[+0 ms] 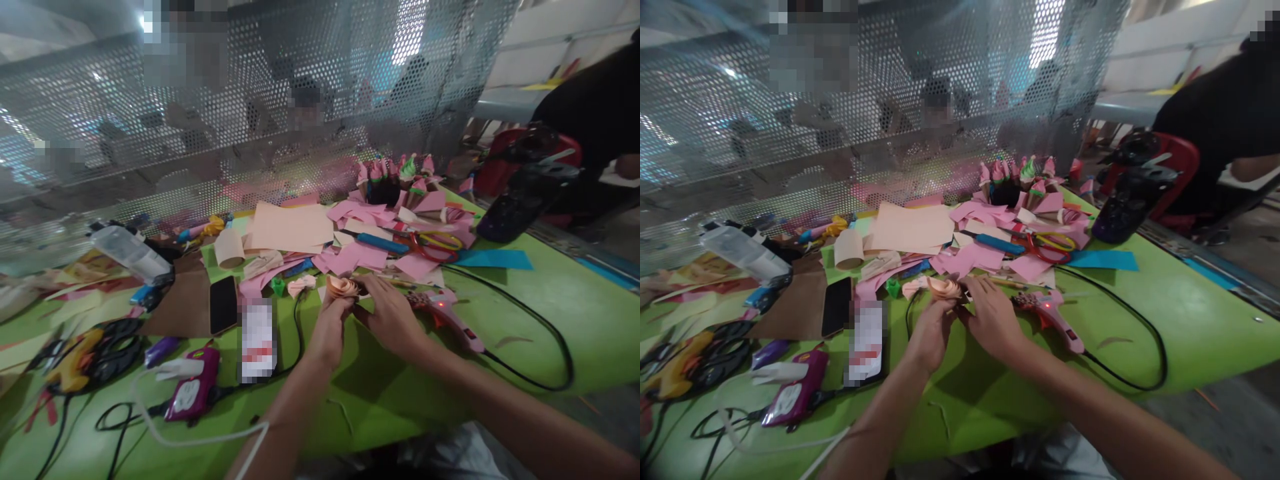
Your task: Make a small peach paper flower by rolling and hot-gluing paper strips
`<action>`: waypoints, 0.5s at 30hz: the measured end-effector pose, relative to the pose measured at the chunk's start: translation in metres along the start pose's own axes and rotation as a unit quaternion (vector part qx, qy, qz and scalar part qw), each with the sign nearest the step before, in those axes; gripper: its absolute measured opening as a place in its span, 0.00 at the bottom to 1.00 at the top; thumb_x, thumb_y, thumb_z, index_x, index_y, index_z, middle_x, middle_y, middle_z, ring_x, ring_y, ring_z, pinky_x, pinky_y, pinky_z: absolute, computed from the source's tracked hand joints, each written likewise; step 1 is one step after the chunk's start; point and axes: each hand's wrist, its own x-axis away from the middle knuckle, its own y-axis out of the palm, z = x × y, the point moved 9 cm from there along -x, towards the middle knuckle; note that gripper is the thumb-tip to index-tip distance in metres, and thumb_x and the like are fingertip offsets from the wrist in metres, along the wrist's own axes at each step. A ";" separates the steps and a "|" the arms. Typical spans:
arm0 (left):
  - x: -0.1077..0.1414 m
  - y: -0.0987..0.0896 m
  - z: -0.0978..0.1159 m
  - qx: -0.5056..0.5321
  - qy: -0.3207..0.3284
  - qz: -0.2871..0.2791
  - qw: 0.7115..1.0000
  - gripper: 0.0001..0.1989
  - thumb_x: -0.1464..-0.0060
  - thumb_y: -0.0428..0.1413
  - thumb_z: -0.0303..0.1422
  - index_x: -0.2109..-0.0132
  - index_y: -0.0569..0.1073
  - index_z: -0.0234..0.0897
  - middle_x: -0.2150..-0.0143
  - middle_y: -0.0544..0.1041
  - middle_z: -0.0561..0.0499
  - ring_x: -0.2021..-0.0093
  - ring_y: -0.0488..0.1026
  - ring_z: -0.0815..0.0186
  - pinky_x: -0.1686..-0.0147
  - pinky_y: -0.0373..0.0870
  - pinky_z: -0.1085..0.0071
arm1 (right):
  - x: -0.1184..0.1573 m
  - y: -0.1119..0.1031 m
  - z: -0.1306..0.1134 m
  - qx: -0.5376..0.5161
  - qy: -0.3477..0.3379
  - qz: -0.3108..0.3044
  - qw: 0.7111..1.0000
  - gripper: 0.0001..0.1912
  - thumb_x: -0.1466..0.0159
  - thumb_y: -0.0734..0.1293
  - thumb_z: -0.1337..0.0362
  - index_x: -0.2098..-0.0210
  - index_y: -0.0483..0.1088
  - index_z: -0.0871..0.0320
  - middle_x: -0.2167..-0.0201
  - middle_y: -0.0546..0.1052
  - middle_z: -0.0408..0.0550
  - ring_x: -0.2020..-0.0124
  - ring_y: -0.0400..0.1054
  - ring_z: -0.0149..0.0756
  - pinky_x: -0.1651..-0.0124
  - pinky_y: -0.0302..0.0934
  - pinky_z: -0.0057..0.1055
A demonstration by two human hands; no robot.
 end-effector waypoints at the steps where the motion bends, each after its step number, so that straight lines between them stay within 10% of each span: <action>1: 0.000 0.000 -0.001 0.004 -0.001 0.003 1.000 0.23 0.60 0.58 0.27 0.52 0.77 0.39 0.53 0.80 0.50 0.47 0.72 0.60 0.45 0.64 0.66 | 0.000 0.001 0.001 -0.002 0.004 0.000 1.000 0.21 0.39 0.65 0.72 0.47 0.66 0.56 0.56 0.77 0.56 0.53 0.72 0.52 0.52 0.67 0.49; 15: -0.002 0.001 -0.003 0.027 0.023 0.029 0.999 0.20 0.64 0.53 0.25 0.60 0.75 0.37 0.58 0.79 0.50 0.50 0.72 0.61 0.45 0.64 0.66 | 0.004 0.005 0.001 -0.013 0.008 -0.003 1.000 0.22 0.41 0.64 0.74 0.47 0.66 0.56 0.55 0.77 0.55 0.52 0.71 0.53 0.50 0.66 0.52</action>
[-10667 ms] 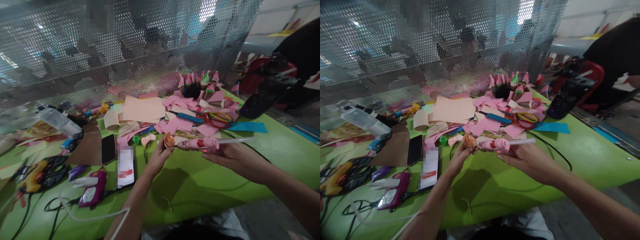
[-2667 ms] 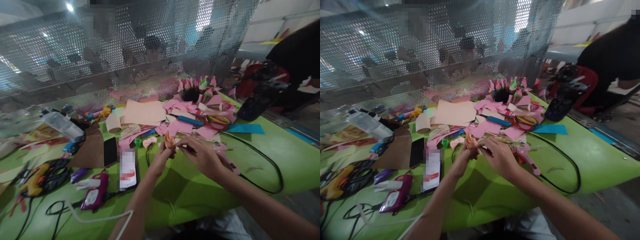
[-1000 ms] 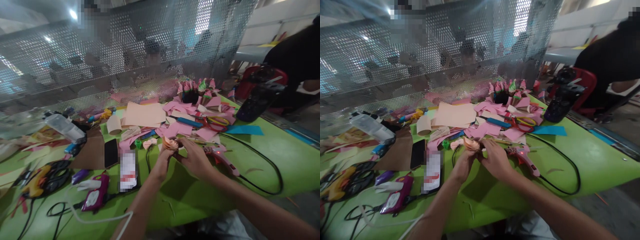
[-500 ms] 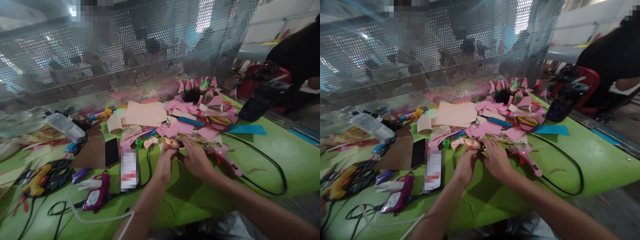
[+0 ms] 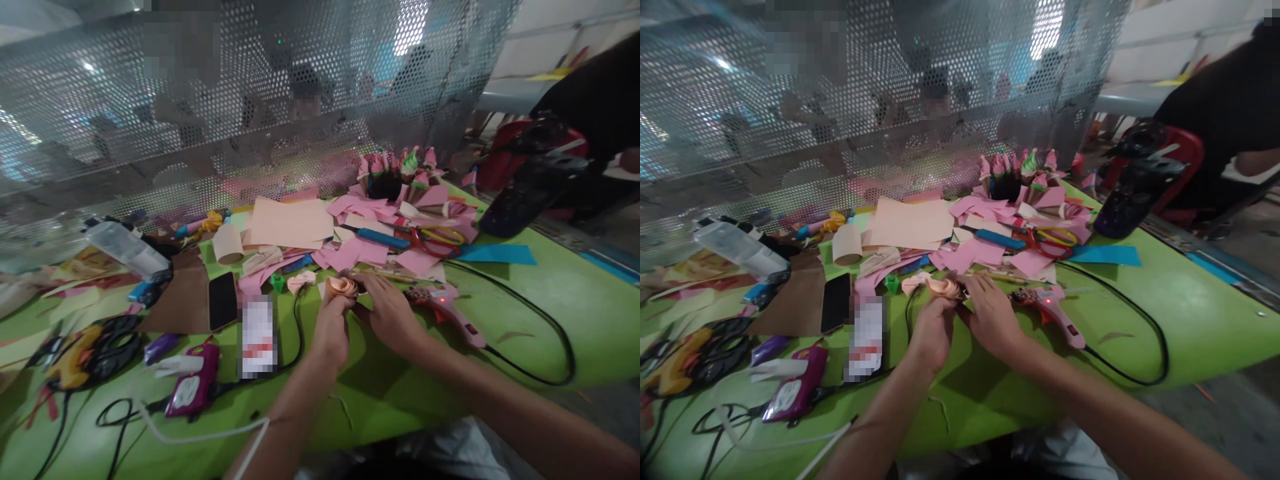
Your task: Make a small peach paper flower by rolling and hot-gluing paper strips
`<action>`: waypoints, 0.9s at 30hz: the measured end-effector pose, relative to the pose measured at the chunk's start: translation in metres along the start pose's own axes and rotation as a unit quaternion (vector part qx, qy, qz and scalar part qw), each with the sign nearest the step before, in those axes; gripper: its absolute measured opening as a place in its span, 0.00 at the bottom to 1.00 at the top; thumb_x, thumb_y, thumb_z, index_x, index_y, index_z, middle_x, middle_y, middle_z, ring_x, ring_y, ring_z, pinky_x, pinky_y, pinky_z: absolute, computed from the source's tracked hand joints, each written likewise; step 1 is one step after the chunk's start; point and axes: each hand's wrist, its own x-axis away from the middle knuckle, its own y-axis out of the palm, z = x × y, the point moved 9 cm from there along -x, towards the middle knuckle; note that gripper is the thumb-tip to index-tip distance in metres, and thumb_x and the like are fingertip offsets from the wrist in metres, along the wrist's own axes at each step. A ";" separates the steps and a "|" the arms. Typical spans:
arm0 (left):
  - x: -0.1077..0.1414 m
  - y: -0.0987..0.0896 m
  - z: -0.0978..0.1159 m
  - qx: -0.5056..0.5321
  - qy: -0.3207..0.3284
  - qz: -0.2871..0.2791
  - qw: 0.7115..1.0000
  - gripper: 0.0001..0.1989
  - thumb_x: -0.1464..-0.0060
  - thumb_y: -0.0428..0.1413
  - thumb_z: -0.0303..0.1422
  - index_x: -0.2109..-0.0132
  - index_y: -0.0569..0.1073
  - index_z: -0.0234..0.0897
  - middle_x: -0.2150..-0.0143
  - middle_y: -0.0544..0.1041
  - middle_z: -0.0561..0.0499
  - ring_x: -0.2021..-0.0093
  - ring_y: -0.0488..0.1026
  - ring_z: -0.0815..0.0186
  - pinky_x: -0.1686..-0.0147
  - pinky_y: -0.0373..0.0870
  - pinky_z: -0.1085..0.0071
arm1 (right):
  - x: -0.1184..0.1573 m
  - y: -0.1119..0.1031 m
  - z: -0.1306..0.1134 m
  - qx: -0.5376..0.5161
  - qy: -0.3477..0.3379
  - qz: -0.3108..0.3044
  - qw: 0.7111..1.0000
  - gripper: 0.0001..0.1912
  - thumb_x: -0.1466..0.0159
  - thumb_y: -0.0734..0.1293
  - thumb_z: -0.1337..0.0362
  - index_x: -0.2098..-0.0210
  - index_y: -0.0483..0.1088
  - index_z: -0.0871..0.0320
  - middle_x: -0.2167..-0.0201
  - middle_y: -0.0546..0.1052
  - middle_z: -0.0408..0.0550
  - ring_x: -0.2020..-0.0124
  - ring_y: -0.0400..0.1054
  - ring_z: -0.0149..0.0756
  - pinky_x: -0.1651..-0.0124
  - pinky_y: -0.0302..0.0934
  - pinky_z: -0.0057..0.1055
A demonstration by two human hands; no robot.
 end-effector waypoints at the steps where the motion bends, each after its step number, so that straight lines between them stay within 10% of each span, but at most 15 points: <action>1: 0.000 -0.001 0.000 0.002 0.001 0.003 1.000 0.21 0.65 0.53 0.24 0.59 0.75 0.37 0.57 0.79 0.50 0.50 0.73 0.61 0.45 0.64 0.66 | 0.000 0.000 0.000 -0.002 -0.001 0.000 1.000 0.22 0.40 0.64 0.74 0.47 0.66 0.56 0.55 0.77 0.55 0.52 0.71 0.53 0.50 0.66 0.52; 20: 0.004 -0.004 0.011 -0.073 0.018 0.000 0.997 0.18 0.57 0.59 0.30 0.55 0.73 0.40 0.56 0.77 0.51 0.51 0.71 0.62 0.47 0.63 0.66 | -0.004 -0.001 0.011 -0.028 0.036 -0.008 0.999 0.14 0.38 0.64 0.71 0.52 0.66 0.57 0.58 0.76 0.55 0.56 0.71 0.49 0.56 0.67 0.44; 24: 0.013 -0.011 0.043 -0.174 0.126 0.056 0.975 0.18 0.54 0.61 0.31 0.54 0.69 0.40 0.53 0.74 0.50 0.49 0.69 0.62 0.47 0.63 0.67 | -0.006 -0.007 0.011 -0.043 0.031 0.000 0.999 0.11 0.36 0.64 0.68 0.53 0.66 0.58 0.60 0.76 0.55 0.61 0.71 0.45 0.60 0.66 0.39; 27: 0.032 -0.007 0.081 -0.327 0.294 0.102 0.893 0.14 0.49 0.60 0.30 0.54 0.68 0.41 0.55 0.71 0.49 0.52 0.68 0.61 0.50 0.64 0.65 | -0.007 -0.011 0.011 -0.060 0.032 0.009 0.998 0.10 0.35 0.64 0.66 0.53 0.66 0.58 0.61 0.76 0.55 0.63 0.70 0.43 0.62 0.65 0.36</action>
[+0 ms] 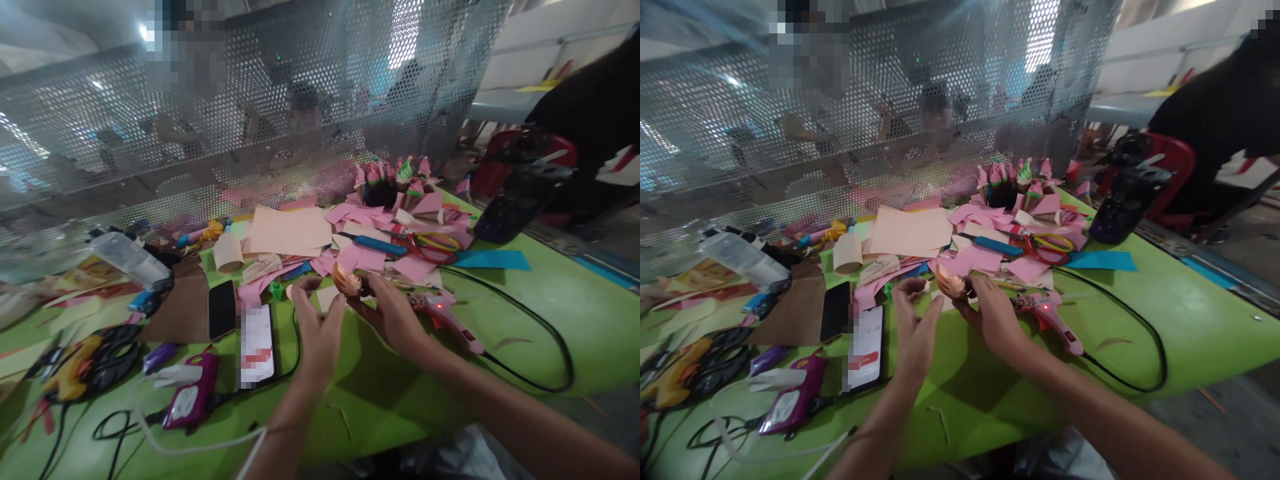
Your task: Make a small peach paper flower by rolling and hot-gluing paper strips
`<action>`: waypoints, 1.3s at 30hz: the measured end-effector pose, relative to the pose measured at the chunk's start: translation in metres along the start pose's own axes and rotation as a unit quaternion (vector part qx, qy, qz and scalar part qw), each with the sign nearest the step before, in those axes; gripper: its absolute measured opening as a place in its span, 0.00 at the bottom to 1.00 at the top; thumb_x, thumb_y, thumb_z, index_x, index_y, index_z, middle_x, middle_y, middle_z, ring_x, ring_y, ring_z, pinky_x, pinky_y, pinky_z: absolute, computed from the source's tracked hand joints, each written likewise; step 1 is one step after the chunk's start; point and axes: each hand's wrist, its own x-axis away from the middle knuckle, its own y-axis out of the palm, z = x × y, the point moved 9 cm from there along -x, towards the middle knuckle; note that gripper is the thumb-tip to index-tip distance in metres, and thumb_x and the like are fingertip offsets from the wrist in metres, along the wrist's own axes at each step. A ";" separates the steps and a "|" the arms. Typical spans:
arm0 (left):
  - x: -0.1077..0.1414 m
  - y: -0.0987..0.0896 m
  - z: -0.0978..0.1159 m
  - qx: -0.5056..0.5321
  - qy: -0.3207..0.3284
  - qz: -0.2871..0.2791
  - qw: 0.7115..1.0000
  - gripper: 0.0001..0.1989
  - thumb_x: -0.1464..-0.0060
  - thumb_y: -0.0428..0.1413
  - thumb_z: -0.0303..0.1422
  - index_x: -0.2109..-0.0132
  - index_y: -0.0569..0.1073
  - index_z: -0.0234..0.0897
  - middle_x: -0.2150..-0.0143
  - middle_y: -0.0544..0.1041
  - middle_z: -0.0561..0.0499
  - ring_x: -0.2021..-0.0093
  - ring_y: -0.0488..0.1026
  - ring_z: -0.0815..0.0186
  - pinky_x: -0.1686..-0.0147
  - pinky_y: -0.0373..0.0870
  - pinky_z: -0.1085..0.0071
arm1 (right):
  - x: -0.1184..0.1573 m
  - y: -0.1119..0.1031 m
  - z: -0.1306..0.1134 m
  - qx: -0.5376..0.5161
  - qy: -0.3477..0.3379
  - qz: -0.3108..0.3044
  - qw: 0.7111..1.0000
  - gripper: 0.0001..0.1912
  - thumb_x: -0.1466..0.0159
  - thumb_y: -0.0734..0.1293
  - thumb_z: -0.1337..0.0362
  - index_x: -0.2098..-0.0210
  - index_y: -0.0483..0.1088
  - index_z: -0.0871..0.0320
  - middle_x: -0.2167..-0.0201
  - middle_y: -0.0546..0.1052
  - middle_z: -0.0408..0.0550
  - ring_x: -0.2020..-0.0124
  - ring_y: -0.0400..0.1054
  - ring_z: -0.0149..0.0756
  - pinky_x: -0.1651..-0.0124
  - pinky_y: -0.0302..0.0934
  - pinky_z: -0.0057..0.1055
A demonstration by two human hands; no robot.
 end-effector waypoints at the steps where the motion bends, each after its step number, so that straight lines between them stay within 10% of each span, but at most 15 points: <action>1: 0.001 0.000 0.016 -0.053 0.081 -0.008 0.995 0.11 0.47 0.59 0.30 0.56 0.69 0.41 0.56 0.72 0.49 0.53 0.69 0.61 0.51 0.65 0.64 | 0.000 -0.001 0.000 -0.006 0.001 0.005 1.000 0.11 0.35 0.64 0.66 0.53 0.65 0.58 0.62 0.75 0.53 0.64 0.69 0.42 0.63 0.64 0.35; 7: 0.012 0.018 0.046 -0.273 0.286 -0.073 0.916 0.09 0.42 0.55 0.26 0.57 0.75 0.44 0.59 0.73 0.49 0.55 0.68 0.60 0.53 0.63 0.62 | -0.001 -0.005 -0.001 -0.039 0.003 0.021 0.999 0.07 0.36 0.65 0.67 0.58 0.65 0.56 0.67 0.73 0.47 0.68 0.66 0.38 0.65 0.61 0.32; 39: 0.009 0.021 0.042 -0.332 0.269 -0.067 0.902 0.04 0.45 0.60 0.27 0.65 0.73 0.40 0.63 0.74 0.50 0.57 0.69 0.59 0.53 0.61 0.61 | 0.003 -0.003 -0.009 0.069 -0.041 0.021 0.997 0.11 0.36 0.64 0.69 0.53 0.65 0.56 0.63 0.75 0.52 0.62 0.69 0.44 0.62 0.62 0.37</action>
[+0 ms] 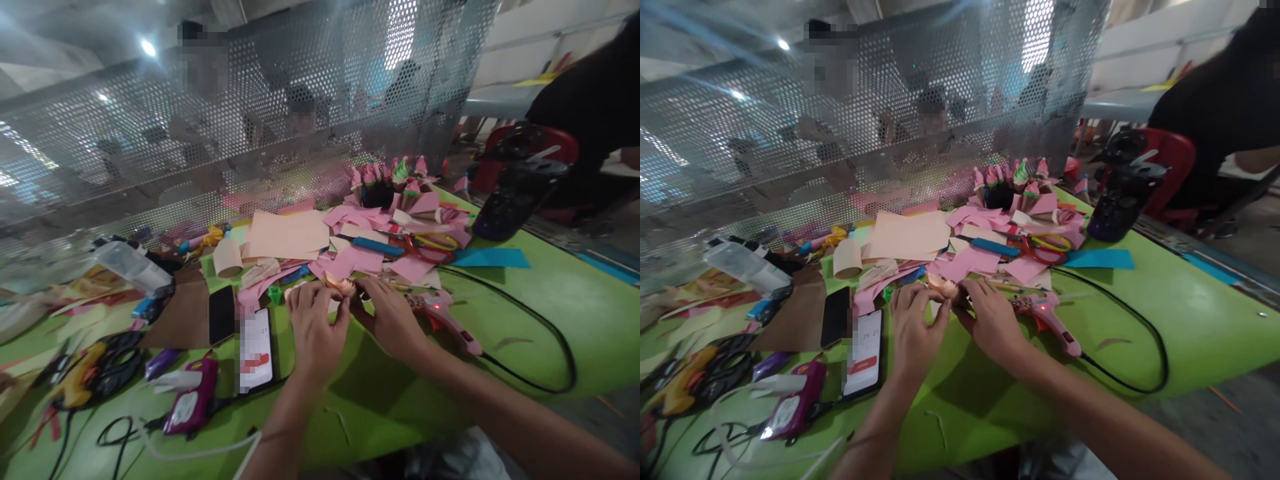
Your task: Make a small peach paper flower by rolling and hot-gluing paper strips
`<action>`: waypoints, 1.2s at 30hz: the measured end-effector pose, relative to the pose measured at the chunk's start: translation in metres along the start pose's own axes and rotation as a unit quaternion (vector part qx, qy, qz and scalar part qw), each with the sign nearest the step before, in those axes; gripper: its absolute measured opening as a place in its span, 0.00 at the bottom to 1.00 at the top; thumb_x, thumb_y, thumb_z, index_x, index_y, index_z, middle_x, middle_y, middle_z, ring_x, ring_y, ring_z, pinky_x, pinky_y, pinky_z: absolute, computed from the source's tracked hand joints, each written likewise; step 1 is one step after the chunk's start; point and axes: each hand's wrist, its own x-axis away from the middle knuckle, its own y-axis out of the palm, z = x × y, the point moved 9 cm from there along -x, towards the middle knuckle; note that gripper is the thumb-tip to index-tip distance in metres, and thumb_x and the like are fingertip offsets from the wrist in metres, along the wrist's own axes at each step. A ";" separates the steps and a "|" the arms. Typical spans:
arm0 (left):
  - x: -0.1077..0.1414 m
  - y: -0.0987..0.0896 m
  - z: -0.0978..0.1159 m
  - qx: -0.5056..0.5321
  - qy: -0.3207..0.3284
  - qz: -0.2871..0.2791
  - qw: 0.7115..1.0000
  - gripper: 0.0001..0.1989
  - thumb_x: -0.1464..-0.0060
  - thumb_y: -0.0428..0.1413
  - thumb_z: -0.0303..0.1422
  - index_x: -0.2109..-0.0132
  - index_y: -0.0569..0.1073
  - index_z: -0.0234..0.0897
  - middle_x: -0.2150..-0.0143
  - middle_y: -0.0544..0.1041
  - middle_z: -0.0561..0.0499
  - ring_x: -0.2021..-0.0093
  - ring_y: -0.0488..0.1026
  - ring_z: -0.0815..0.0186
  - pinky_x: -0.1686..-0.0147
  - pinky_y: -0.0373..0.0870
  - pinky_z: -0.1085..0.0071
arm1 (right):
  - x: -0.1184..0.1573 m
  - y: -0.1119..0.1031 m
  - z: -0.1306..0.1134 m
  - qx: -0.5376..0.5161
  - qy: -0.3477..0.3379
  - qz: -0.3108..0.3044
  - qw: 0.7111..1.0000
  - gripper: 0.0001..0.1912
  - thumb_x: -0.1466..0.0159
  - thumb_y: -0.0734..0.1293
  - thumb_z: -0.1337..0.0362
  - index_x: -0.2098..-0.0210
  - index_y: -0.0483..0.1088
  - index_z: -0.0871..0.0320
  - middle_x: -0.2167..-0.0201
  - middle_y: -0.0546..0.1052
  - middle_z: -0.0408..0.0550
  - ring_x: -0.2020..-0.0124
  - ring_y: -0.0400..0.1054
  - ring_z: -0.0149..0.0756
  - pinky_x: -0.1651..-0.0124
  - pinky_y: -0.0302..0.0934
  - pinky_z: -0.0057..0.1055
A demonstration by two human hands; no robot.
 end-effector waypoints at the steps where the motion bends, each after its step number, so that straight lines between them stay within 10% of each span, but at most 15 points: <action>1: 0.000 0.000 0.000 0.001 0.002 0.003 1.000 0.03 0.45 0.60 0.27 0.64 0.74 0.41 0.63 0.74 0.50 0.57 0.69 0.59 0.53 0.61 0.61 | 0.000 0.000 -0.001 0.001 -0.003 0.001 1.000 0.11 0.35 0.63 0.69 0.53 0.65 0.57 0.63 0.75 0.52 0.62 0.70 0.44 0.62 0.62 0.37; 36: 0.002 0.004 0.009 -0.030 -0.001 -0.020 0.999 0.05 0.47 0.58 0.26 0.65 0.77 0.41 0.63 0.74 0.48 0.57 0.68 0.58 0.52 0.61 0.59 | 0.002 0.002 -0.006 -0.008 -0.002 -0.023 1.000 0.17 0.38 0.63 0.73 0.50 0.63 0.56 0.60 0.76 0.54 0.58 0.71 0.49 0.57 0.66 0.44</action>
